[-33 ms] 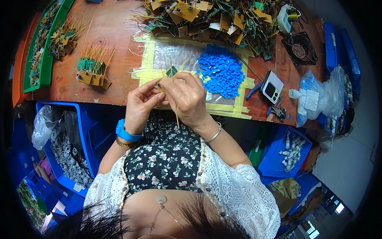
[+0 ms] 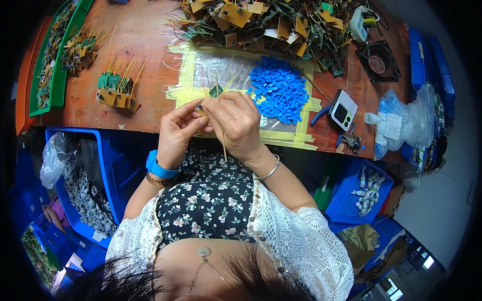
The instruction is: Assembling small electronic components onto circuit boards and organizing them on a workbench.
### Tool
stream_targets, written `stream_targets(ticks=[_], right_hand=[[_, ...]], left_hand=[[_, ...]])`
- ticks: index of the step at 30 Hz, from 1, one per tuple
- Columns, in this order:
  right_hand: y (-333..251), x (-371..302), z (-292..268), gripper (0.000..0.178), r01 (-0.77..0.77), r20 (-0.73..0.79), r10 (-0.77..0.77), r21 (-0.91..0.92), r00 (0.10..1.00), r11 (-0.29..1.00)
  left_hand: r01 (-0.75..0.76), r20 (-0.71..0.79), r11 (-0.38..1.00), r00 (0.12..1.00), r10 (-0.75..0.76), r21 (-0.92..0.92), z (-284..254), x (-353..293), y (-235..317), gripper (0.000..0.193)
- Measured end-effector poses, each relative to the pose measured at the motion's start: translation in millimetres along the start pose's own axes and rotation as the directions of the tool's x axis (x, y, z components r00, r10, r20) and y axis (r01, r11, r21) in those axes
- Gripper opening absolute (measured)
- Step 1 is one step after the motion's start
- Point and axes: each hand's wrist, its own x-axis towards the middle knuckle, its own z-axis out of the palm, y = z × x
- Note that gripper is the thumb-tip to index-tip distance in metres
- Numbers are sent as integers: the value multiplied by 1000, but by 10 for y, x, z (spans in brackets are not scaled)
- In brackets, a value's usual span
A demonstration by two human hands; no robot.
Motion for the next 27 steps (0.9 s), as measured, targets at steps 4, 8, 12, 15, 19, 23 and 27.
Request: stream_targets(ticks=[4, 8, 12, 15, 19, 23, 27], right_hand=[[-7, -31, -25, 27, -68, 10, 68, 46, 998, 997], [-9, -49, -5, 25, -59, -18, 60, 60, 998, 996], [-6, -53, -6, 23, -65, -23, 67, 69, 997, 995], [-13, -50, -9, 24, -74, -18, 76, 73, 997, 995], [-23, -52, -16, 25, -95, -1, 95, 85, 995, 992], [-34, -55, -14, 23, -86, -4, 86, 100, 996, 991], [-73, -38, -16, 25, -83, 27, 80, 127, 996, 988]], left_hand=[[27, -7, 999, 1000, -27, -25, 14, -4, 25, 41], [22, -8, 1000, 1000, -22, -17, 19, -12, 14, 41], [31, 6, 999, 1000, -31, -21, 30, -14, -9, 40], [22, 30, 999, 999, -21, -26, 32, -2, -7, 39], [15, 30, 1000, 999, -15, -16, 31, -16, -7, 38], [30, -3, 999, 1000, -30, -28, 55, -45, 40, 33], [52, -58, 991, 997, -60, -121, 27, -47, 19, 28]])
